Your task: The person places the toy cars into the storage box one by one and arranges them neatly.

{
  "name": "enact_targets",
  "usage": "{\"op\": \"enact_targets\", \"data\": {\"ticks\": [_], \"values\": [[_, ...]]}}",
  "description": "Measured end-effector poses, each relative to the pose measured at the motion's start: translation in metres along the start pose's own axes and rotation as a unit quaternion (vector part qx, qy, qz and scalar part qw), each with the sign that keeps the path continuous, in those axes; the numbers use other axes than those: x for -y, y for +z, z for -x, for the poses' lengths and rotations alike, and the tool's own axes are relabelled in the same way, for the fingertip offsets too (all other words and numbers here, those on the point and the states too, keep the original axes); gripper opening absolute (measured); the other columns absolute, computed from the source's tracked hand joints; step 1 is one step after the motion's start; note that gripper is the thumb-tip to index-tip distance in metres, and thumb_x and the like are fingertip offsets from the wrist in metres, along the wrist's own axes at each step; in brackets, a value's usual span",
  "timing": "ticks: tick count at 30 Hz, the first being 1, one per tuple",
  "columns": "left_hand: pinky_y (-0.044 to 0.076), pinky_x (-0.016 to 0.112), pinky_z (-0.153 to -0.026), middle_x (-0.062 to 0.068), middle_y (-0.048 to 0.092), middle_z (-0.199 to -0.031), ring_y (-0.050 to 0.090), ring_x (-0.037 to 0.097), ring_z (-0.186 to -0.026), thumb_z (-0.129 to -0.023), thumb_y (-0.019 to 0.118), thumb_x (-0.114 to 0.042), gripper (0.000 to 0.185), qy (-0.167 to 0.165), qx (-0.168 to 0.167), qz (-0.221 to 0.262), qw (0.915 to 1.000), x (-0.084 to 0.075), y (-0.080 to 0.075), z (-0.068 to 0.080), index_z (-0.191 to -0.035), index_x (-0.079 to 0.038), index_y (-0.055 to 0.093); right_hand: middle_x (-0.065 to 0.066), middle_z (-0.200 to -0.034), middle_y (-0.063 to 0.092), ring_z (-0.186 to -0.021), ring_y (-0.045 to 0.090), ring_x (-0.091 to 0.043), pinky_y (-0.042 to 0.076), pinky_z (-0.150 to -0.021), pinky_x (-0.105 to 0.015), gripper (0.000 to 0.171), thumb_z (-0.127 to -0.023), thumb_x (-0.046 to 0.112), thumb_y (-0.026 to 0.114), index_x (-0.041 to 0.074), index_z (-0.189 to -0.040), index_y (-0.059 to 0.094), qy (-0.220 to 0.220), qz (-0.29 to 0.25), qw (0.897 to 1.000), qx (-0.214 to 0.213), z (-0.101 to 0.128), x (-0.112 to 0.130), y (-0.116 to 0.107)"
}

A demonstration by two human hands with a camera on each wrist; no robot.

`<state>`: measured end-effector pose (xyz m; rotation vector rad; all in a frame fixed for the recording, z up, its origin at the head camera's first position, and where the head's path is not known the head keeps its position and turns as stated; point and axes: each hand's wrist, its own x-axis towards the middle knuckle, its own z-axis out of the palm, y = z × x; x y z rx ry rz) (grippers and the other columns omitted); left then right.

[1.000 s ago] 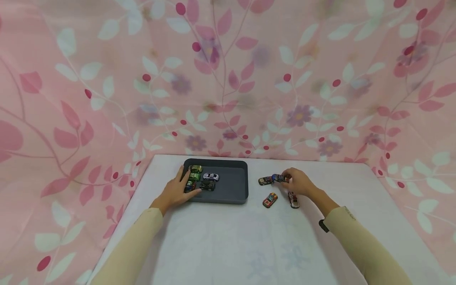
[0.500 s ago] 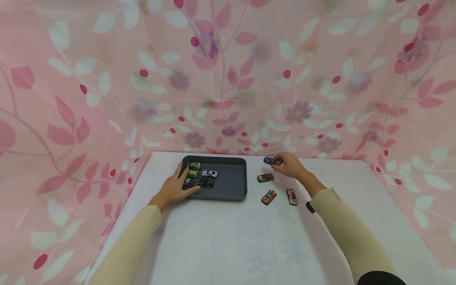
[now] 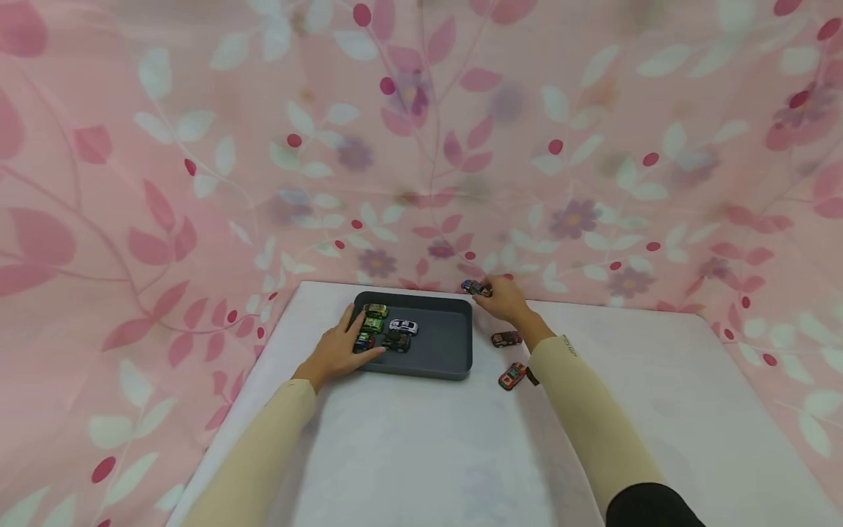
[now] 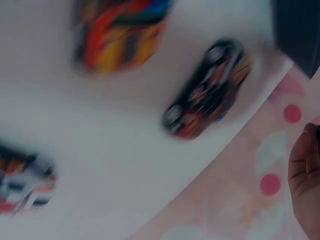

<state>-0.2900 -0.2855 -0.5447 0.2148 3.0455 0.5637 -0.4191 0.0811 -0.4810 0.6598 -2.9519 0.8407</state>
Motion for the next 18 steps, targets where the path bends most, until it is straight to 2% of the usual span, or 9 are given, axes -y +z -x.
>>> {"op": "enact_targets", "data": {"ticks": [3,9,15,18], "values": [[0.028,0.065,-0.112,0.015,0.001,-0.167,0.041,0.052,-0.135,-0.086,0.051,-0.076,0.103,-0.001,-0.001,-0.003,1.0,-0.002,0.0,0.0,-0.16,-0.013,0.019,-0.015,-0.108,0.068,-0.092,0.064,-0.028,0.053,-0.081,-0.044,0.038,-0.094,0.031,0.067,0.002,-0.119,0.065,0.007,-0.01,1.0,-0.009,-0.011,0.017,0.01],[0.029,0.063,-0.113,0.014,0.0,-0.167,0.042,0.051,-0.135,-0.085,0.051,-0.078,0.103,-0.002,0.002,-0.003,1.0,-0.004,0.004,-0.002,-0.16,-0.015,0.019,-0.012,-0.103,0.069,-0.09,0.062,-0.025,0.052,-0.082,-0.041,0.034,-0.09,0.026,0.072,0.004,-0.116,0.067,-0.024,-0.019,0.999,-0.029,-0.022,0.041,0.038],[0.029,0.065,-0.111,0.013,0.002,-0.167,0.042,0.051,-0.135,-0.083,0.052,-0.079,0.103,-0.004,0.005,-0.006,1.0,-0.008,0.004,-0.006,-0.16,-0.017,0.021,-0.014,-0.109,0.069,-0.102,0.062,-0.028,0.051,-0.094,-0.043,0.033,-0.089,0.022,0.075,0.003,-0.115,0.07,-0.041,-0.042,0.998,-0.013,-0.021,0.052,0.066],[0.03,0.065,-0.111,0.013,0.002,-0.167,0.042,0.051,-0.135,-0.083,0.051,-0.079,0.103,0.005,0.004,-0.004,1.0,-0.01,0.005,-0.01,-0.159,-0.017,0.022,-0.013,-0.107,0.07,-0.1,0.062,-0.026,0.05,-0.095,-0.042,0.029,-0.086,0.018,0.077,0.003,-0.111,0.072,-0.053,-0.036,0.998,-0.017,-0.021,0.051,0.079]]}}
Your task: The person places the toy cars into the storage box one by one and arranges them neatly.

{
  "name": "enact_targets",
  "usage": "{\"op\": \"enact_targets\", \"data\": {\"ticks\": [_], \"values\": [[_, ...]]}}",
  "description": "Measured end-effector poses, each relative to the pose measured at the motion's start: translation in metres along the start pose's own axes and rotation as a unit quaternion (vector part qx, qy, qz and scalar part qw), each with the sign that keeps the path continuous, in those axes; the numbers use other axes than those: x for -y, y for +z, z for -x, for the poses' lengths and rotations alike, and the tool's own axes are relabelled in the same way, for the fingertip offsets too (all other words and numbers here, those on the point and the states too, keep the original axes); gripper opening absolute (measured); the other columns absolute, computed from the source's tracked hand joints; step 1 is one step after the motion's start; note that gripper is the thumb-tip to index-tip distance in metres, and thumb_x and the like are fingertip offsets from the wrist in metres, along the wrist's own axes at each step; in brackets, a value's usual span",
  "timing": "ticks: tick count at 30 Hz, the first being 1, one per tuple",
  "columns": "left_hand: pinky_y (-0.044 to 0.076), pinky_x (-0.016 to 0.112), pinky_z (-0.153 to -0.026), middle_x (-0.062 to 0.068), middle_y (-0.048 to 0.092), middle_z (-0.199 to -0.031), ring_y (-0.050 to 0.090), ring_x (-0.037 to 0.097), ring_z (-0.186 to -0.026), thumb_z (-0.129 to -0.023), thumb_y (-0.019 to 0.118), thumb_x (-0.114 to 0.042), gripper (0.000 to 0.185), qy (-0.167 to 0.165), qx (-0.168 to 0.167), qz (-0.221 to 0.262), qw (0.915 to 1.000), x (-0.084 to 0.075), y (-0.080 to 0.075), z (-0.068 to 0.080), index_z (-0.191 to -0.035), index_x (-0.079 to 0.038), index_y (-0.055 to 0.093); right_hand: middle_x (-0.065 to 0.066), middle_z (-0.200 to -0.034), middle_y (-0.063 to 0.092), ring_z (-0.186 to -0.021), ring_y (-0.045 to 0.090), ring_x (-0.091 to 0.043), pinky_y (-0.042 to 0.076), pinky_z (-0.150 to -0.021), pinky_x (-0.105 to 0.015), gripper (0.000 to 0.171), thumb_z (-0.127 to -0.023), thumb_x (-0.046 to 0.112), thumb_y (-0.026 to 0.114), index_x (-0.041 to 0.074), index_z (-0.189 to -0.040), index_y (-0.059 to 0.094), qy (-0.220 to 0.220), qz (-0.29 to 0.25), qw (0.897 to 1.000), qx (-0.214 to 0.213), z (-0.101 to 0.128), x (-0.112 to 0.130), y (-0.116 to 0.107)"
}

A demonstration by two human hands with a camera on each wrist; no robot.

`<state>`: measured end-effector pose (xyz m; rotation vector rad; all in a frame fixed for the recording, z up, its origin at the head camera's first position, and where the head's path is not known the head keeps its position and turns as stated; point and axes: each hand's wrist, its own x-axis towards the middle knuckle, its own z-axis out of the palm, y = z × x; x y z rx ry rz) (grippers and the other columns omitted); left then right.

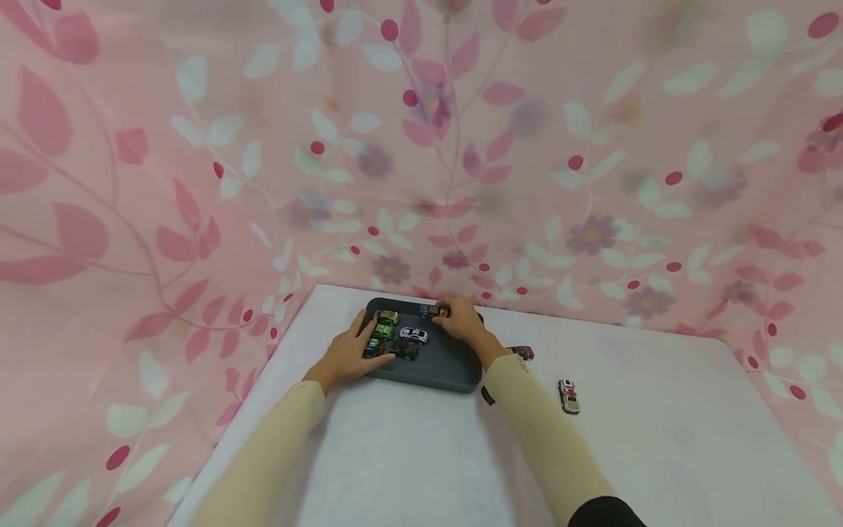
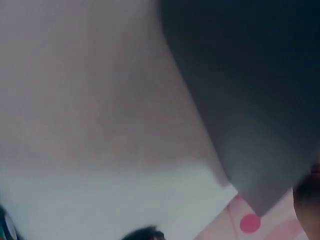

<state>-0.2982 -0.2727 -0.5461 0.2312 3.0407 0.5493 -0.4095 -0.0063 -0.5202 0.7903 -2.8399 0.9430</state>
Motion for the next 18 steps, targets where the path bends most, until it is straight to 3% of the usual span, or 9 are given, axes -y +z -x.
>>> {"op": "enact_targets", "data": {"ticks": [5,11,14,18], "values": [[0.031,0.065,-0.11,0.014,0.004,-0.167,0.042,0.051,-0.134,-0.084,0.053,-0.077,0.101,0.002,0.001,0.004,1.0,-0.003,0.006,0.0,-0.159,-0.016,0.023,-0.011,-0.108,0.072,-0.101,0.063,-0.026,0.05,-0.095,-0.043,0.028,-0.084,0.017,0.079,0.005,-0.109,0.075,-0.015,0.015,1.0,0.003,0.005,-0.002,0.016],[0.03,0.063,-0.112,0.012,0.004,-0.168,0.042,0.05,-0.135,-0.083,0.054,-0.077,0.1,0.009,0.002,0.018,0.9998,-0.003,0.016,0.003,-0.158,-0.017,0.026,-0.012,-0.115,0.071,-0.112,0.063,-0.028,0.047,-0.101,-0.044,0.032,-0.085,0.02,0.078,0.007,-0.114,0.074,0.033,0.026,0.999,0.022,0.013,-0.004,0.029],[0.029,0.064,-0.112,0.011,0.003,-0.168,0.042,0.05,-0.136,-0.084,0.054,-0.077,0.099,0.014,0.0,0.023,0.9997,-0.002,0.014,0.003,-0.158,-0.017,0.027,-0.012,-0.111,0.072,-0.109,0.064,-0.028,0.049,-0.1,-0.043,0.031,-0.086,0.02,0.078,0.005,-0.113,0.074,0.047,0.023,0.998,0.016,0.011,-0.003,0.031],[0.029,0.064,-0.112,0.011,0.001,-0.168,0.041,0.049,-0.136,-0.084,0.054,-0.077,0.099,0.001,-0.009,0.011,0.9999,0.004,0.005,0.004,-0.158,-0.017,0.027,-0.011,-0.102,0.073,-0.099,0.066,-0.026,0.052,-0.093,-0.043,0.031,-0.086,0.021,0.077,0.002,-0.11,0.074,0.029,0.008,0.999,0.013,0.002,0.005,0.033]]}}
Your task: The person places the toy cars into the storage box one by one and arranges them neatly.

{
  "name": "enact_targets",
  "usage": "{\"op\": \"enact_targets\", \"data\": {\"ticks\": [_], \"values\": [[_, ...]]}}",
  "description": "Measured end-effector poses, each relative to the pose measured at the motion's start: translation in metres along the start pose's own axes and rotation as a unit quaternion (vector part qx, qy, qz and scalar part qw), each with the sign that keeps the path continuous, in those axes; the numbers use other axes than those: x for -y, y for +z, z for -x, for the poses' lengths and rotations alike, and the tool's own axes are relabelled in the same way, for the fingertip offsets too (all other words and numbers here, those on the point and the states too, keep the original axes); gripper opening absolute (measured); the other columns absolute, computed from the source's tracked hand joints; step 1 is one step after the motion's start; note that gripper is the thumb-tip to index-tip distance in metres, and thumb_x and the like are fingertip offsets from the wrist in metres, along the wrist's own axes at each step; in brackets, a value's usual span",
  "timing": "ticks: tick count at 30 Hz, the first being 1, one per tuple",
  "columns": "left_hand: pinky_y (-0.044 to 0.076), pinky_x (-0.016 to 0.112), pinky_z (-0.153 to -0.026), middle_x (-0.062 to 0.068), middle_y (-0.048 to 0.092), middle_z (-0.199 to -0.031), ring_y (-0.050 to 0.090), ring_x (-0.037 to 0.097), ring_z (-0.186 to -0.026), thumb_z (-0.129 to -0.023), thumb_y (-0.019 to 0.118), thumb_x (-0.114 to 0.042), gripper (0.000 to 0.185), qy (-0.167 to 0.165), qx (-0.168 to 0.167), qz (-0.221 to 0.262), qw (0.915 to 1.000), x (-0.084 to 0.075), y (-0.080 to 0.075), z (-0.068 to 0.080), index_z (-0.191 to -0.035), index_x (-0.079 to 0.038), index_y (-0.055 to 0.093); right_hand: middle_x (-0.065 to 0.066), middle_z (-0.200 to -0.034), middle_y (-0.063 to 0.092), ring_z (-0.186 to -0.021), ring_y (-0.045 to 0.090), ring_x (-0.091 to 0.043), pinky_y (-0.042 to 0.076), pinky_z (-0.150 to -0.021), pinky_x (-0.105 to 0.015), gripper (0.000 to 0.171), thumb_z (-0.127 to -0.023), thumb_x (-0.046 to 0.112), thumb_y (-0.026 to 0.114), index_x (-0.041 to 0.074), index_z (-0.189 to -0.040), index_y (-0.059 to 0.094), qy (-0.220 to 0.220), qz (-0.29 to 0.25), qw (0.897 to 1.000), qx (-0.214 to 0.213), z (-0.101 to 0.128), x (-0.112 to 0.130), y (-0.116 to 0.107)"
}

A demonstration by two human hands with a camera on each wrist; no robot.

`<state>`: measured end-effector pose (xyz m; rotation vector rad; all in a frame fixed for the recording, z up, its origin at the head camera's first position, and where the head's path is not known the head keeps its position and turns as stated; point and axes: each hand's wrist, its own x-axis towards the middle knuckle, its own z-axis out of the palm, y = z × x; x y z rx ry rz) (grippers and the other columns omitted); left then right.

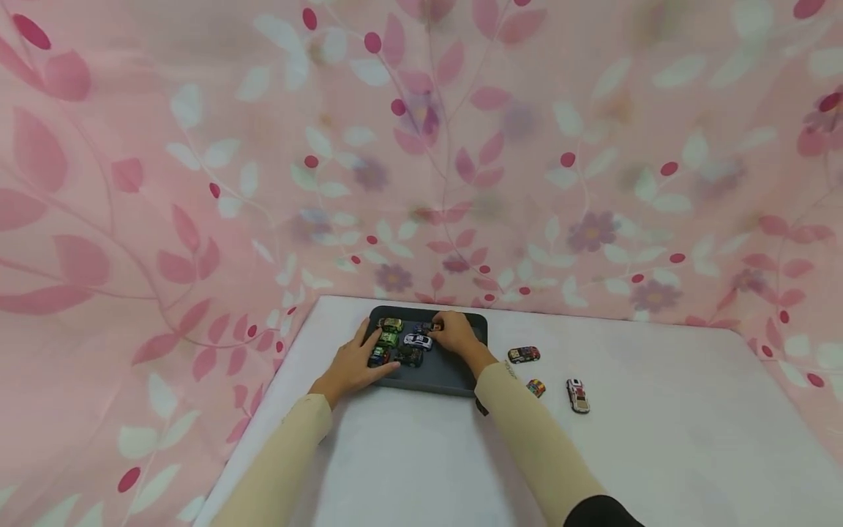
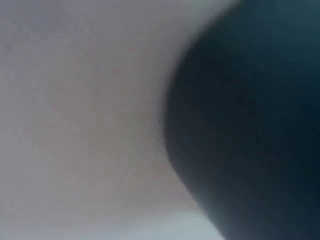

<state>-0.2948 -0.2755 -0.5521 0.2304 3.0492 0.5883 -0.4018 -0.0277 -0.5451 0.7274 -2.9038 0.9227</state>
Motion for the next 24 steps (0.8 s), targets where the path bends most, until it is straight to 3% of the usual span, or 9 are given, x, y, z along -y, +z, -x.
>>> {"op": "enact_targets", "data": {"ticks": [4,9,24], "values": [[0.029,0.064,-0.112,0.012,0.0,-0.168,0.039,0.049,-0.138,-0.084,0.054,-0.076,0.1,-0.004,-0.005,0.002,1.0,0.0,-0.007,-0.003,-0.159,-0.016,0.025,-0.009,-0.1,0.073,-0.093,0.066,-0.023,0.053,-0.087,-0.039,0.027,-0.088,0.021,0.075,0.003,-0.107,0.075,-0.013,0.005,1.0,-0.005,-0.006,0.006,-0.007],[0.029,0.064,-0.112,0.012,0.0,-0.168,0.038,0.049,-0.139,-0.084,0.056,-0.075,0.1,-0.008,-0.007,0.002,0.9999,0.001,-0.011,-0.004,-0.159,-0.016,0.025,-0.012,-0.109,0.073,-0.103,0.065,-0.027,0.051,-0.096,-0.043,0.027,-0.09,0.015,0.071,0.001,-0.113,0.074,0.016,-0.009,1.0,0.013,-0.009,0.009,-0.009],[0.028,0.064,-0.113,0.011,0.001,-0.168,0.038,0.049,-0.139,-0.085,0.056,-0.073,0.098,-0.007,0.008,0.006,0.9999,-0.004,-0.002,-0.001,-0.159,-0.016,0.024,-0.013,-0.112,0.073,-0.106,0.065,-0.029,0.051,-0.096,-0.044,0.025,-0.092,0.015,0.068,0.003,-0.113,0.074,0.025,-0.023,0.999,-0.004,0.006,0.003,-0.001]]}}
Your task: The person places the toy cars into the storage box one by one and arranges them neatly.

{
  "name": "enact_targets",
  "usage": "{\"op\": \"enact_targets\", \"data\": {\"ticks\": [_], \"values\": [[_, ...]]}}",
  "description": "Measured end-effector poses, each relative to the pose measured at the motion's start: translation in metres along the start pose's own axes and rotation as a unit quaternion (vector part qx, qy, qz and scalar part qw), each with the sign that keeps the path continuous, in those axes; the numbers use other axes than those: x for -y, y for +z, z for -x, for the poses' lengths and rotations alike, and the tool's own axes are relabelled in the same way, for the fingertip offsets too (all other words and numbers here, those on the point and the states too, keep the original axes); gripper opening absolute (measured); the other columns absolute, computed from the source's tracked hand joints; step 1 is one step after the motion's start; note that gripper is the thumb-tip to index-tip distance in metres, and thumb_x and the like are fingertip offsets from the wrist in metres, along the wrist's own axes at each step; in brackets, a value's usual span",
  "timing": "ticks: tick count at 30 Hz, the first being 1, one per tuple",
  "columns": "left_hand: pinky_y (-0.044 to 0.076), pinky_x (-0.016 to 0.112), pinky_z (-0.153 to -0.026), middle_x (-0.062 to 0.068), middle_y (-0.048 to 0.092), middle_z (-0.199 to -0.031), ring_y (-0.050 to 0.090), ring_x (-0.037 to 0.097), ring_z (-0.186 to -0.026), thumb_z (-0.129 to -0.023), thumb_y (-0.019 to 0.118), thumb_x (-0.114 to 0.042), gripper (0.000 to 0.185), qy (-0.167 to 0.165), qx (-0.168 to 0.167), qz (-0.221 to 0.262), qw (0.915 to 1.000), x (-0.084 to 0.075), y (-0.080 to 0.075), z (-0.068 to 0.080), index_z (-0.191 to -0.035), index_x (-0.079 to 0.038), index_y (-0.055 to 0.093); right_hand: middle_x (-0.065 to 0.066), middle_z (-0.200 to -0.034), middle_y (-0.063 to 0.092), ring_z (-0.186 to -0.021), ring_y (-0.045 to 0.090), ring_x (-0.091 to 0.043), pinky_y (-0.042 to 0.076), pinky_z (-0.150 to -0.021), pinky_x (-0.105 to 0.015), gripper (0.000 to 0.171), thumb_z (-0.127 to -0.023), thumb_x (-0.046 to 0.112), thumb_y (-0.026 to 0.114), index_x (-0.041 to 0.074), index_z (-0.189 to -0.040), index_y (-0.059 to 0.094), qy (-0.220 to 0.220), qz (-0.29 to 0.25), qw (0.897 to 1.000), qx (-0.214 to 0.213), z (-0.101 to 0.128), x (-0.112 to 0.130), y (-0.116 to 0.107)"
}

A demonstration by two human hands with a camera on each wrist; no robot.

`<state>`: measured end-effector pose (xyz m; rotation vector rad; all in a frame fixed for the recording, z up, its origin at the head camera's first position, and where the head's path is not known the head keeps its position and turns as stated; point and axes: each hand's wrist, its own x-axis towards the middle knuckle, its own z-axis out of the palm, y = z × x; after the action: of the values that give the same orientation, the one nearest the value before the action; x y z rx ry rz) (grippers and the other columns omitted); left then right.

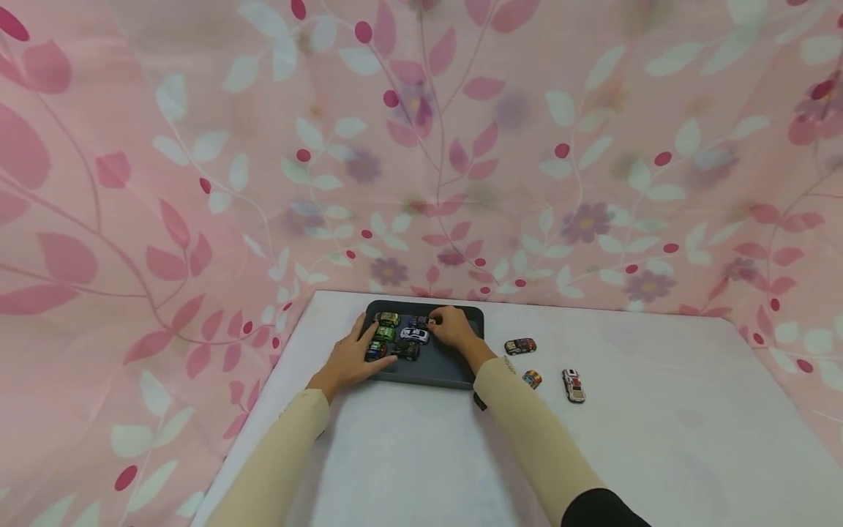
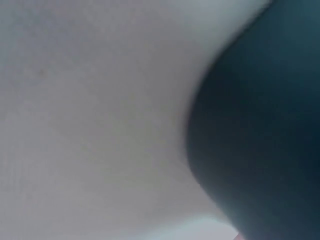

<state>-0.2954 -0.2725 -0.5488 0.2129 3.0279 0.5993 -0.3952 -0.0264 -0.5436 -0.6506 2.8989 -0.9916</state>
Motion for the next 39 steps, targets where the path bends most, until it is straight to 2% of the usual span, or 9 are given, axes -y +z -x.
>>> {"op": "enact_targets", "data": {"ticks": [7,12,20,24,28,32,36,39], "values": [[0.029,0.062,-0.113,0.011,0.0,-0.168,0.038,0.048,-0.14,-0.084,0.054,-0.076,0.099,0.006,-0.005,-0.006,1.0,0.007,0.005,-0.003,-0.159,-0.017,0.025,-0.011,-0.111,0.073,-0.103,0.067,-0.026,0.052,-0.094,-0.043,0.025,-0.093,0.018,0.069,0.006,-0.115,0.074,0.003,0.009,1.0,0.01,-0.003,0.005,0.005],[0.029,0.063,-0.113,0.011,0.002,-0.168,0.039,0.049,-0.139,-0.084,0.054,-0.077,0.099,0.011,-0.009,-0.001,0.9999,0.003,0.008,-0.003,-0.158,-0.016,0.028,-0.01,-0.113,0.072,-0.104,0.067,-0.026,0.053,-0.093,-0.044,0.027,-0.095,0.019,0.067,0.009,-0.119,0.072,0.013,0.013,1.0,0.007,0.0,0.003,0.006],[0.029,0.064,-0.113,0.011,0.0,-0.168,0.039,0.048,-0.139,-0.083,0.051,-0.08,0.101,0.008,-0.002,-0.007,0.9999,0.002,0.008,-0.003,-0.159,-0.017,0.026,-0.012,-0.123,0.065,-0.112,0.063,-0.028,0.051,-0.095,-0.046,0.04,-0.099,0.025,0.061,0.007,-0.135,0.059,-0.024,0.041,0.999,0.025,0.009,0.007,-0.005],[0.029,0.065,-0.112,0.013,0.001,-0.168,0.04,0.049,-0.137,-0.084,0.054,-0.076,0.1,0.008,-0.01,-0.004,0.9999,0.004,0.004,-0.001,-0.158,-0.015,0.027,-0.015,-0.145,0.048,-0.121,0.058,-0.033,0.049,-0.099,-0.052,0.052,-0.099,0.037,0.059,0.013,-0.145,0.051,-0.045,0.069,0.997,0.013,0.012,0.01,-0.021],[0.032,0.064,-0.11,0.014,0.002,-0.167,0.044,0.05,-0.134,-0.085,0.055,-0.074,0.099,0.018,-0.009,-0.002,0.9998,0.003,0.005,-0.001,-0.158,-0.014,0.027,-0.02,-0.16,0.025,-0.126,0.054,-0.041,0.043,-0.104,-0.06,0.072,-0.096,0.05,0.058,0.015,-0.155,0.035,-0.055,0.093,0.994,-0.015,0.02,-0.002,-0.043],[0.033,0.064,-0.11,0.015,0.001,-0.167,0.045,0.051,-0.132,-0.085,0.053,-0.076,0.098,0.025,-0.008,-0.004,0.9997,0.004,0.007,-0.003,-0.158,-0.016,0.026,-0.019,-0.165,0.006,-0.139,0.038,-0.046,0.029,-0.111,-0.067,0.087,-0.092,0.062,0.054,0.02,-0.16,0.02,-0.047,0.13,0.99,-0.03,0.03,-0.027,-0.065],[0.031,0.066,-0.11,0.016,0.0,-0.167,0.044,0.053,-0.132,-0.085,0.052,-0.076,0.098,0.026,-0.01,-0.005,0.9996,0.005,0.005,-0.003,-0.158,-0.017,0.027,-0.017,-0.166,-0.01,-0.145,0.026,-0.049,0.021,-0.113,-0.068,0.091,-0.091,0.068,0.05,0.023,-0.161,0.012,-0.02,0.154,0.988,-0.023,0.044,-0.053,-0.088],[0.031,0.067,-0.109,0.016,0.0,-0.167,0.044,0.054,-0.132,-0.086,0.052,-0.076,0.097,0.025,-0.011,-0.007,0.9996,0.007,0.005,-0.002,-0.158,-0.016,0.027,-0.015,-0.166,-0.015,-0.148,0.018,-0.048,0.017,-0.115,-0.068,0.092,-0.091,0.07,0.047,0.024,-0.161,0.009,-0.001,0.157,0.987,-0.019,0.055,-0.07,-0.103]]}}
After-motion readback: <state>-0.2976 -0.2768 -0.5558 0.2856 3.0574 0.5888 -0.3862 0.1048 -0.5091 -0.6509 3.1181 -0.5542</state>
